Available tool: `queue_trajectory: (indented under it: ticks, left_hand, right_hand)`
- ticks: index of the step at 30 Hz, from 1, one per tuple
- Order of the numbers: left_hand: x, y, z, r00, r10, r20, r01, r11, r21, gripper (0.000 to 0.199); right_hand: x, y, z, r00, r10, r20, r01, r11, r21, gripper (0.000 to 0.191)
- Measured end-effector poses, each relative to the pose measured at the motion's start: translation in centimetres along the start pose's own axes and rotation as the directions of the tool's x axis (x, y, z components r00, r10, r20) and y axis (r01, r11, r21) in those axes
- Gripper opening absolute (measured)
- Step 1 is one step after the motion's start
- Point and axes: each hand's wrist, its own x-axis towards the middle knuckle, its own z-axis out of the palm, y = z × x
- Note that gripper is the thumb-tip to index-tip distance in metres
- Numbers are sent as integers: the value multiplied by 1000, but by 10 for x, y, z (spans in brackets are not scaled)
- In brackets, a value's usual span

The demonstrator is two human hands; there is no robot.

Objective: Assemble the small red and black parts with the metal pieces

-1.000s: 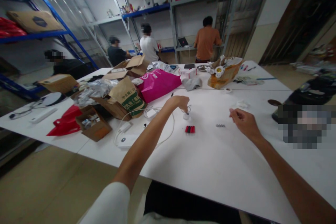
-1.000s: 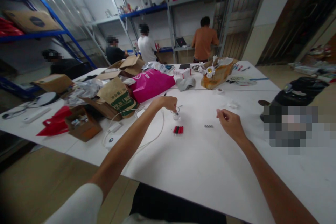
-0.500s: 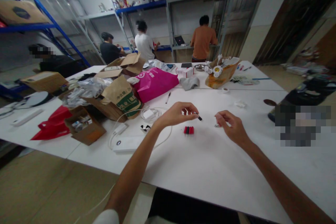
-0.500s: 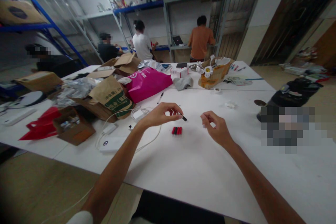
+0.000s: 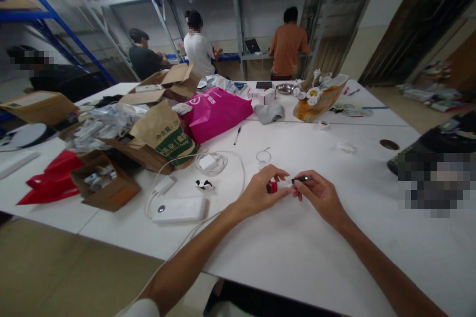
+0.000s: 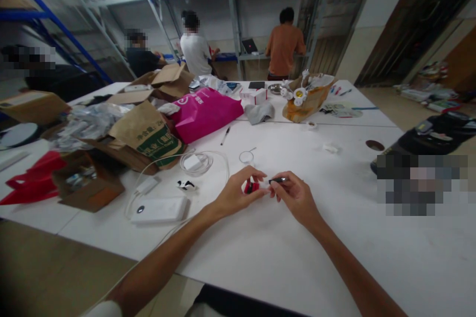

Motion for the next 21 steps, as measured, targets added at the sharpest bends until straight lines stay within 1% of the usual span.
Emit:
queue_trajectory:
  ticks: [2, 4, 7, 10, 13, 17, 21]
  left_hand:
    - [-5, -7, -1, 994, 106, 29, -109, 981, 158, 35]
    - [-7, -13, 0, 984, 172, 49, -179, 951, 252, 24]
    - [-8, -16, 3, 971, 233, 42, -236, 931, 278, 16]
    - [-7, -11, 4, 961, 275, 36, -273, 916, 293, 14]
    - [-7, -3, 4, 959, 279, 53, -279, 893, 353, 13]
    - [-8, 7, 2, 969, 227, 93, -245, 860, 447, 19]
    - [-9, 11, 1, 974, 180, 134, -222, 862, 456, 28]
  right_hand:
    - [-1, 1, -2, 1000, 17, 7, -17, 1000, 18, 33]
    - [-2, 0, -4, 999, 32, 33, -31, 999, -6, 32]
    - [-4, 1, -6, 998, 39, 39, -37, 998, -45, 31]
    - [-4, 0, -8, 999, 22, 34, -19, 996, -82, 31]
    - [-3, -4, -9, 999, -2, 37, 7, 992, -125, 33]
    - [-2, -8, -10, 998, -37, 41, 44, 984, -174, 46]
    - [-4, -8, -10, 993, -63, 98, 86, 966, -244, 58]
